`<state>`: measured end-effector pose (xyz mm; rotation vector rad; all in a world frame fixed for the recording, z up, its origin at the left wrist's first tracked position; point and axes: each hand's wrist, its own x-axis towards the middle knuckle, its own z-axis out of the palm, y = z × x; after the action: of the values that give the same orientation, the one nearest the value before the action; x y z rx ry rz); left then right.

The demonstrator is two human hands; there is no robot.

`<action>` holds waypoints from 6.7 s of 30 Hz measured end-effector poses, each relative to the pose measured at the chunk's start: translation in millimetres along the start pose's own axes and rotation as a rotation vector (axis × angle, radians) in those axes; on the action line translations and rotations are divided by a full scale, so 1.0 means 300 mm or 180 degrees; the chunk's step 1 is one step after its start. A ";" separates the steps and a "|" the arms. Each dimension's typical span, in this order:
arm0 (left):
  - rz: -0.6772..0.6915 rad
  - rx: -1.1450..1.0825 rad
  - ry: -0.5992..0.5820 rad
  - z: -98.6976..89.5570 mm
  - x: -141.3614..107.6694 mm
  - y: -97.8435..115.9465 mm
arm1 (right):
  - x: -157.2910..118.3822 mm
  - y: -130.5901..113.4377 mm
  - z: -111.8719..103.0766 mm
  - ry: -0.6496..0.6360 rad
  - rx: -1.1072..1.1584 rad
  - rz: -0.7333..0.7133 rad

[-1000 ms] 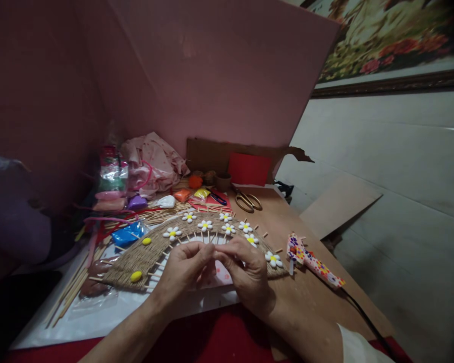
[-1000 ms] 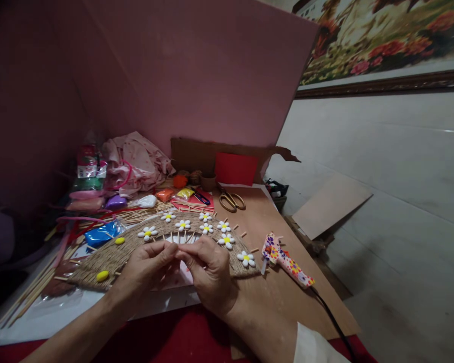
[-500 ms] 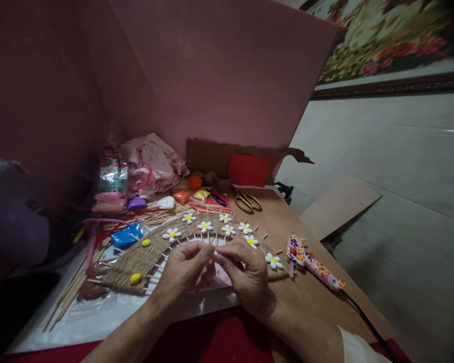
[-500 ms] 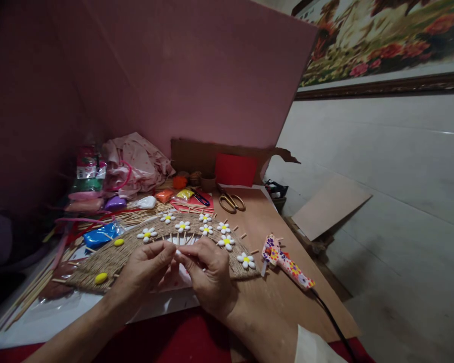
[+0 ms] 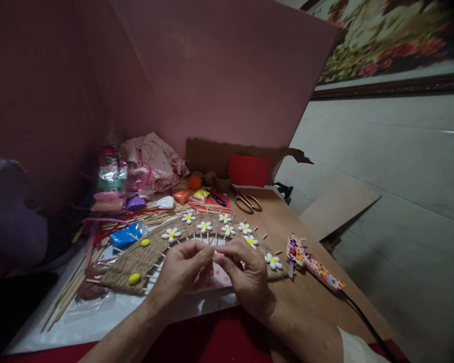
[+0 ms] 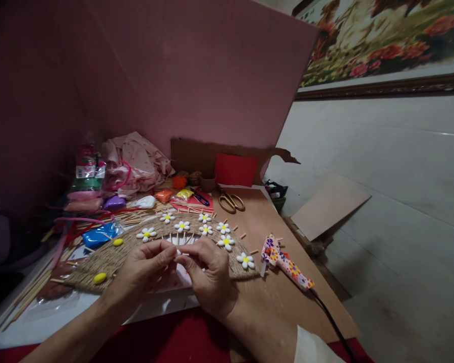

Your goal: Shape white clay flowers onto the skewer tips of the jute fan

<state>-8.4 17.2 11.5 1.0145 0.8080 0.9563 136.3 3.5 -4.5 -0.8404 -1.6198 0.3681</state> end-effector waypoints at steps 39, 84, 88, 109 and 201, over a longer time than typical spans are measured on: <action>0.0015 -0.0042 -0.0097 -0.001 -0.003 -0.001 | 0.003 0.000 -0.001 -0.0017 -0.0003 0.0041; 0.0092 0.0018 -0.0075 -0.007 -0.002 0.000 | 0.000 0.004 0.001 -0.0003 0.0043 0.0057; 0.0088 -0.0060 -0.0084 -0.008 0.001 -0.004 | 0.003 -0.003 -0.001 0.0020 0.0030 0.0084; -0.0124 -0.0301 -0.0022 0.001 -0.002 0.002 | -0.008 0.005 -0.002 -0.0008 0.0025 0.0125; 0.1322 0.3655 0.1632 -0.453 0.029 0.168 | -0.007 0.006 -0.002 -0.0075 -0.0039 -0.0040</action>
<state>-139.5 79.8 13.5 2.0138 1.7111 1.1193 137.5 3.1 -7.2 -0.8374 -1.6499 0.3606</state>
